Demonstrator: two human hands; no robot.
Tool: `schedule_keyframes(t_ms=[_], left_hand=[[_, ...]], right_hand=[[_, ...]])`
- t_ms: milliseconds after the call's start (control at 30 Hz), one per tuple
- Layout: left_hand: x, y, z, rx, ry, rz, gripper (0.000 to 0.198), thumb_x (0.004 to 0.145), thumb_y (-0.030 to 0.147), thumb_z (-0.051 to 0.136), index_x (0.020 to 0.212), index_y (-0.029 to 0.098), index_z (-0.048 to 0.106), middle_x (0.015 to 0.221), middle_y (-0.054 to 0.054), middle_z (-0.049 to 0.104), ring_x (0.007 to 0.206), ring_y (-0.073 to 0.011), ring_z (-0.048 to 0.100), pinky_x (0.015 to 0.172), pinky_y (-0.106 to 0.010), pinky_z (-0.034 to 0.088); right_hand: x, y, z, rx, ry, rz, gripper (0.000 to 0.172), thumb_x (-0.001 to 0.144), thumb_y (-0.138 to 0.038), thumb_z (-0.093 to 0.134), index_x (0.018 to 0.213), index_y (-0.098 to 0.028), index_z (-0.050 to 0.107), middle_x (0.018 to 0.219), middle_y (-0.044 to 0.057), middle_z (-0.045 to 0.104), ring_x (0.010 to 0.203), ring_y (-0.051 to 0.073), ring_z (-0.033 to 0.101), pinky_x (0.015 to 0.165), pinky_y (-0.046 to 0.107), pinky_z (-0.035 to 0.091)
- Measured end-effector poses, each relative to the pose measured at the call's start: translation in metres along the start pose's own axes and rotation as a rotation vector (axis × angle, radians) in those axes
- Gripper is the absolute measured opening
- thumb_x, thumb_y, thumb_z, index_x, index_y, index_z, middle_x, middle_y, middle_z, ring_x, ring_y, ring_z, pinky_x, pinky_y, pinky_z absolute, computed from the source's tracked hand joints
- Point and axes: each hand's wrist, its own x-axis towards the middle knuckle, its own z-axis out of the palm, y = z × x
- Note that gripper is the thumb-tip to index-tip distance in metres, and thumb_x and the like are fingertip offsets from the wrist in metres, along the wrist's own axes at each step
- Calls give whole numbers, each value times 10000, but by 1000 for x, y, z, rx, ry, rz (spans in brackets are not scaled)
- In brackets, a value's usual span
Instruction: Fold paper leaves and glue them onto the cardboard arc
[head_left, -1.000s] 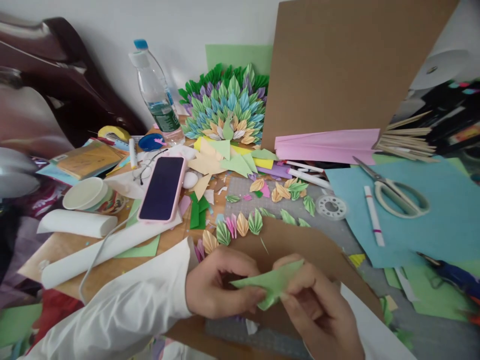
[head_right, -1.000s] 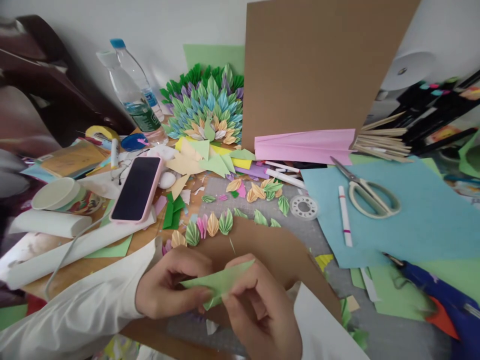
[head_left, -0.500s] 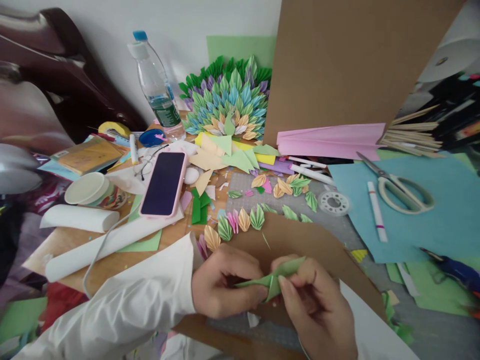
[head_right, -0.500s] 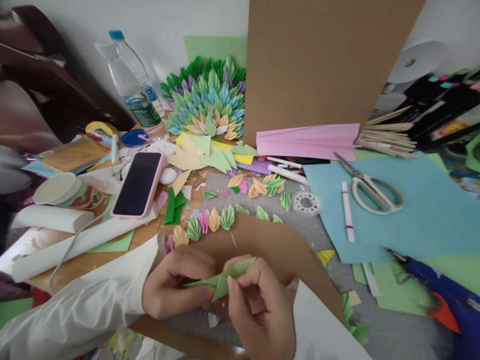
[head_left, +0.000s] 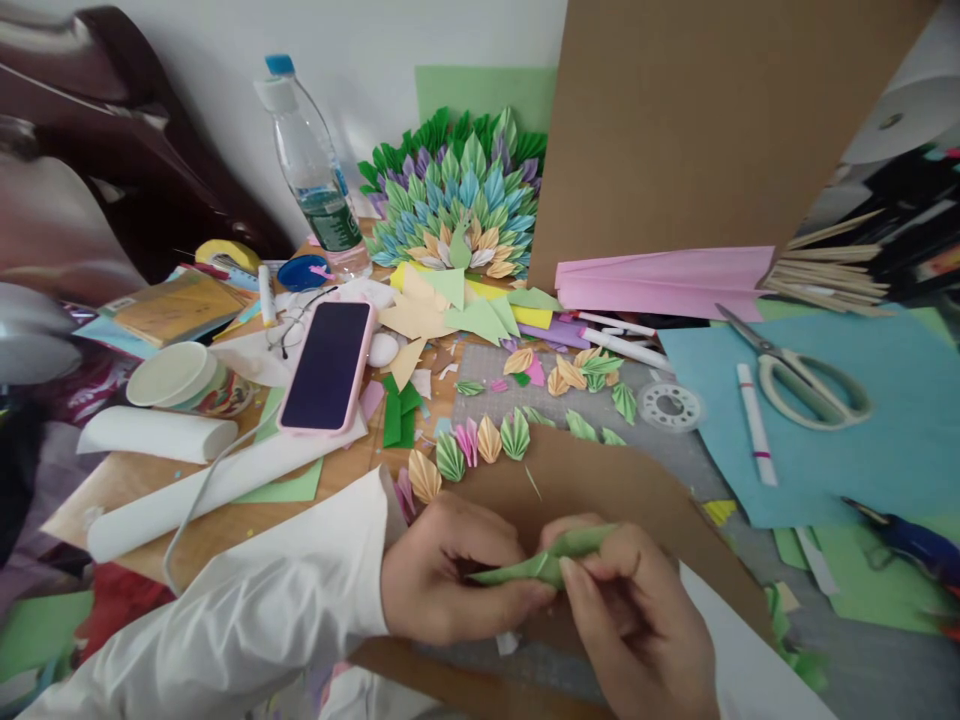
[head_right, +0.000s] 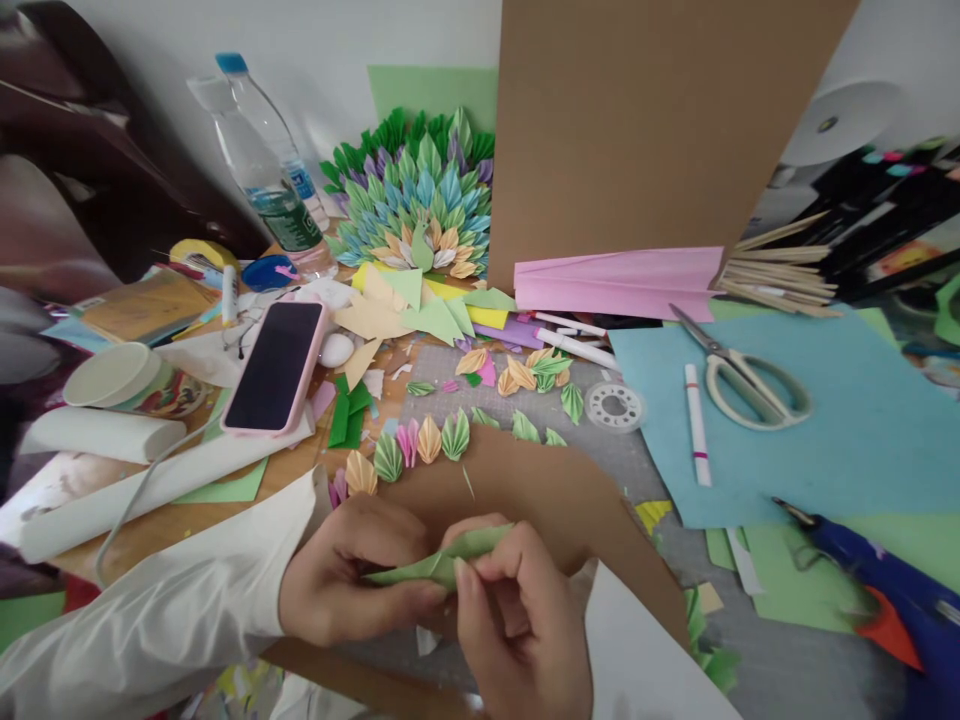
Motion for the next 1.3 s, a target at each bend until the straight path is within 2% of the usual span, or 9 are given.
schedule_keyframes(t_ms=[133,233,300,367,500,633,800,1033,1300], left_hand=[[-1,0,-2,-110,-17,-52,299,856,183,602,597,50,667,490,-71,570,437,-86,482,412,-188,340],[-2,0,-3,-201,-14,-90,313,888,221,577,669,40,706,503,-105,627,444,-108,550,430,-179,421],[-2,0,-4,-228,-14,-89,336,900,256,568,682,46,713,503,-109,638,443,-111,559,434,-177,440],[-2,0,-4,-237,-34,-91,357,901,289,573,672,49,706,527,-123,649,455,-114,567,437,-179,443],[-4,-2,-3,-250,-82,-134,375,895,325,583,670,45,688,561,-134,644,463,-112,564,434,-183,427],[-5,-6,0,-334,-113,-263,445,885,440,586,664,62,664,558,-81,597,432,-75,508,413,-159,398],[-3,-9,3,-446,-200,-360,531,868,567,550,631,95,606,529,-17,522,413,-48,473,398,-127,370],[-5,-10,0,-400,-269,-274,500,899,520,532,654,89,600,514,-12,508,393,-41,449,393,-122,365],[-4,-10,2,-483,-232,-371,552,886,586,509,657,97,628,484,-1,517,401,-50,445,403,-137,362]], right_hand=[[8,-2,1,194,50,85,113,973,-203,491,1014,-288,429,904,6,595,694,108,603,591,190,531],[12,2,-1,257,131,117,270,895,-426,615,1081,-313,454,899,1,565,674,118,558,545,187,509],[8,6,-5,219,50,173,287,868,-515,610,1020,-284,530,820,-2,554,624,124,538,497,191,480],[-2,9,-8,120,-70,275,247,886,-481,596,889,-234,602,711,1,551,565,130,529,471,206,459],[-18,5,-6,-46,39,393,337,883,-380,623,611,-191,559,550,-13,502,511,122,505,498,212,437],[-7,-7,1,-37,2,330,523,937,-457,507,495,-182,453,438,-34,412,427,95,410,463,219,354],[4,-11,-3,-121,-13,252,559,949,-472,474,477,-176,435,427,-34,406,421,89,381,427,220,291],[3,-11,-8,-173,-93,221,527,920,-510,497,542,-194,684,455,6,565,433,120,499,454,219,393],[9,-12,-6,63,-199,194,403,943,-380,497,619,-204,662,503,8,562,468,133,536,505,227,476]])
